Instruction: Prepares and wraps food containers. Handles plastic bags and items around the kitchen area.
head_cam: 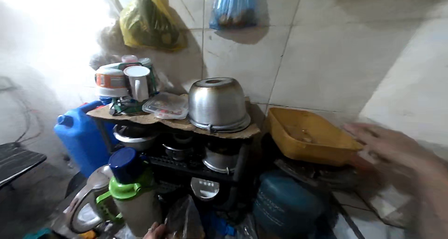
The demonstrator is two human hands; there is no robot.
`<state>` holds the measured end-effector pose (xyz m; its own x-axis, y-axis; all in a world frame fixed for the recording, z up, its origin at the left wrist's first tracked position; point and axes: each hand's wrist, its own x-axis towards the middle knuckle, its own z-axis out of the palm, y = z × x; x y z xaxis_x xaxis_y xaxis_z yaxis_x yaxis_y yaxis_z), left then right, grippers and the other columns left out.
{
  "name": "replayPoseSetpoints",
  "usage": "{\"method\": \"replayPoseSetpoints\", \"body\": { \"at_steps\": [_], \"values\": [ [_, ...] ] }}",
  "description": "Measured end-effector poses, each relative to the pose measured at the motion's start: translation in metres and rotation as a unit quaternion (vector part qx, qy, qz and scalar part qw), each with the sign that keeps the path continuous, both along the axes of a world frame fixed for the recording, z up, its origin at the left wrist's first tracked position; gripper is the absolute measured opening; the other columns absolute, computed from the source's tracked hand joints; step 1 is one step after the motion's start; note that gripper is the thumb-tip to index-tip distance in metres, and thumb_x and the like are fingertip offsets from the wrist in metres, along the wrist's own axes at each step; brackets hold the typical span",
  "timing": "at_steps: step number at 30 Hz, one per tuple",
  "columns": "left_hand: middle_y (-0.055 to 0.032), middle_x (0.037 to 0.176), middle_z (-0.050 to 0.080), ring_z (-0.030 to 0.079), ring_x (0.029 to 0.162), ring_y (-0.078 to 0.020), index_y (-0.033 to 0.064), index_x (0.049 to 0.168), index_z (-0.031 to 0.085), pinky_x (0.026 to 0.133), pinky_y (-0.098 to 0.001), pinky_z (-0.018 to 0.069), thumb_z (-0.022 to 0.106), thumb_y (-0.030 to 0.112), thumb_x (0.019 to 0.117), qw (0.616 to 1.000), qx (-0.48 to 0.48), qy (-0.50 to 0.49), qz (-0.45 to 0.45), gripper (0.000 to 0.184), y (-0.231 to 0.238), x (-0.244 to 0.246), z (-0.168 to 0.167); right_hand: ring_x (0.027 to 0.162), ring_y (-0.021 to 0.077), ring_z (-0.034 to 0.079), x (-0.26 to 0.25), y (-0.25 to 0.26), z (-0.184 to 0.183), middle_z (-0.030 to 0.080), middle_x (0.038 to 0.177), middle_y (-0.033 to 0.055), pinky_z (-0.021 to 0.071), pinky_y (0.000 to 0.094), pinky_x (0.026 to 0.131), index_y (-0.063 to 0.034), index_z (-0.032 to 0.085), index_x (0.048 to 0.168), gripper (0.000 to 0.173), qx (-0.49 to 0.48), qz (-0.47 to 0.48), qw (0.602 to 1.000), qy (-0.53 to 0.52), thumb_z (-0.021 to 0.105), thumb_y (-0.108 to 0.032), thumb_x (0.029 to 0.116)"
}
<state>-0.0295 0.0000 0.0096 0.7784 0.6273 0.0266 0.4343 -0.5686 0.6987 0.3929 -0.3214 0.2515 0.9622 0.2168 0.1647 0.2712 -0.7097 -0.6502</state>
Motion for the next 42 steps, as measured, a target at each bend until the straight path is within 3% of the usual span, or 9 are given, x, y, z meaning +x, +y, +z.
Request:
{"method": "replayPoseSetpoints", "body": {
  "at_steps": [4, 7, 12, 17, 25, 28, 32, 36, 42],
  "values": [
    [-0.0277, 0.108, 0.067, 0.067, 0.099, -0.0402, -0.006, 0.115, 0.071, 0.092, -0.0539, 0.0523, 0.06, 0.002, 0.094, 0.999, -0.042, -0.008, 0.015, 0.025, -0.006, 0.003, 0.006, 0.05, 0.0092, 0.036, 0.021, 0.017, 0.001, 0.045, 0.069, 0.0038, 0.0339, 0.0252, 0.047, -0.0018, 0.06, 0.113, 0.029, -0.038, 0.022, 0.99, 0.134, 0.044, -0.025, 0.1106],
    [-0.0271, 0.115, 0.067, 0.067, 0.098, -0.0379, -0.0033, 0.119, 0.071, 0.091, -0.0518, 0.053, 0.056, -0.002, 0.0946, 0.997, -0.075, 0.013, 0.001, 0.029, -0.01, -0.003, 0.008, 0.046, 0.0062, 0.032, 0.01, 0.012, 0.001, 0.042, 0.067, 0.0015, 0.0288, 0.0206, 0.043, -0.0011, 0.059, 0.114, 0.026, 0.022, 0.006, 0.991, 0.133, 0.043, -0.021, 0.1105],
    [-0.0183, 0.132, 0.061, 0.068, 0.09, -0.019, -0.002, 0.131, 0.062, 0.083, -0.0376, 0.0581, 0.048, -0.006, 0.0941, 0.975, -0.204, -0.091, -0.008, 0.04, -0.008, -0.012, 0.018, 0.046, 0.0079, 0.035, -0.043, -0.015, 0.016, 0.047, 0.066, 0.0052, 0.0318, 0.0231, 0.043, 0.0016, 0.063, 0.109, 0.028, 0.07, 0.006, 0.997, 0.016, 0.046, -0.021, 0.1096],
    [-0.0172, 0.137, 0.055, 0.066, 0.087, -0.0124, -0.0038, 0.135, 0.058, 0.079, -0.0305, 0.0574, 0.048, -0.008, 0.0935, 0.958, -0.241, -0.147, -0.055, 0.043, -0.01, -0.005, 0.025, 0.08, 0.0196, 0.057, -0.144, -0.013, 0.034, 0.062, 0.095, 0.0205, 0.0485, 0.0418, 0.073, 0.0077, 0.062, 0.118, 0.025, 0.105, 0.023, 0.994, -0.004, 0.049, -0.011, 0.1071],
    [-0.0146, 0.145, 0.051, 0.067, 0.101, -0.0176, 0.0032, 0.138, 0.058, 0.086, -0.0357, 0.0589, 0.055, -0.004, 0.0892, 0.95, -0.274, -0.11, -0.099, 0.049, -0.002, -0.016, 0.008, 0.072, 0.017, 0.066, -0.23, 0.06, -0.072, 0.068, 0.081, 0.0059, 0.0553, 0.0444, 0.065, -0.0069, 0.073, 0.106, 0.029, 0.07, 0.208, 0.972, -0.079, 0.053, -0.027, 0.1005],
    [-0.0072, 0.131, 0.06, 0.066, 0.101, -0.0112, 0.0015, 0.128, 0.062, 0.089, -0.0312, 0.0574, 0.054, 0.015, 0.0984, 0.912, -0.36, -0.162, -0.112, 0.034, -0.001, -0.025, 0.003, 0.079, 0.0233, 0.068, -0.243, 0.097, -0.103, 0.07, 0.087, 0.0117, 0.0555, 0.0485, 0.073, -0.0042, 0.073, 0.112, 0.03, 0.052, 0.235, 0.969, -0.053, 0.051, -0.023, 0.104],
    [-0.003, 0.115, 0.071, 0.069, 0.101, -0.0121, 0.0006, 0.127, 0.061, 0.089, -0.0332, 0.0579, 0.036, 0.05, 0.1065, 0.853, -0.467, -0.204, -0.112, 0.059, 0.001, -0.031, -0.008, 0.081, 0.0332, 0.069, -0.25, 0.133, -0.139, 0.071, 0.087, 0.0174, 0.0541, 0.0572, 0.075, -0.0023, 0.07, 0.121, 0.034, 0.025, 0.244, 0.968, -0.062, 0.049, -0.024, 0.1055],
    [-0.0071, 0.123, 0.068, 0.067, 0.112, -0.0151, -0.0052, 0.138, 0.047, 0.096, -0.0372, 0.0572, 0.052, 0.073, 0.0915, 0.838, -0.488, -0.222, -0.1, 0.091, 0.001, -0.027, -0.005, 0.09, 0.0376, 0.07, -0.248, 0.152, -0.158, 0.072, 0.095, 0.0207, 0.0527, 0.0603, 0.083, -0.0025, 0.069, 0.125, 0.037, -0.015, 0.286, 0.958, -0.016, 0.047, -0.026, 0.1068],
    [-0.0096, 0.116, 0.071, 0.069, 0.106, -0.0174, -0.0029, 0.131, 0.053, 0.095, -0.0376, 0.0573, 0.055, 0.04, 0.0985, 0.801, -0.547, -0.239, -0.05, 0.054, 0.004, -0.018, 0.001, 0.102, 0.0239, 0.07, -0.233, 0.157, -0.171, 0.073, 0.11, 0.0156, 0.054, 0.045, 0.094, -0.0027, 0.067, 0.129, 0.038, 0.073, 0.323, 0.941, 0.064, 0.048, -0.028, 0.1076]
  ]
}}
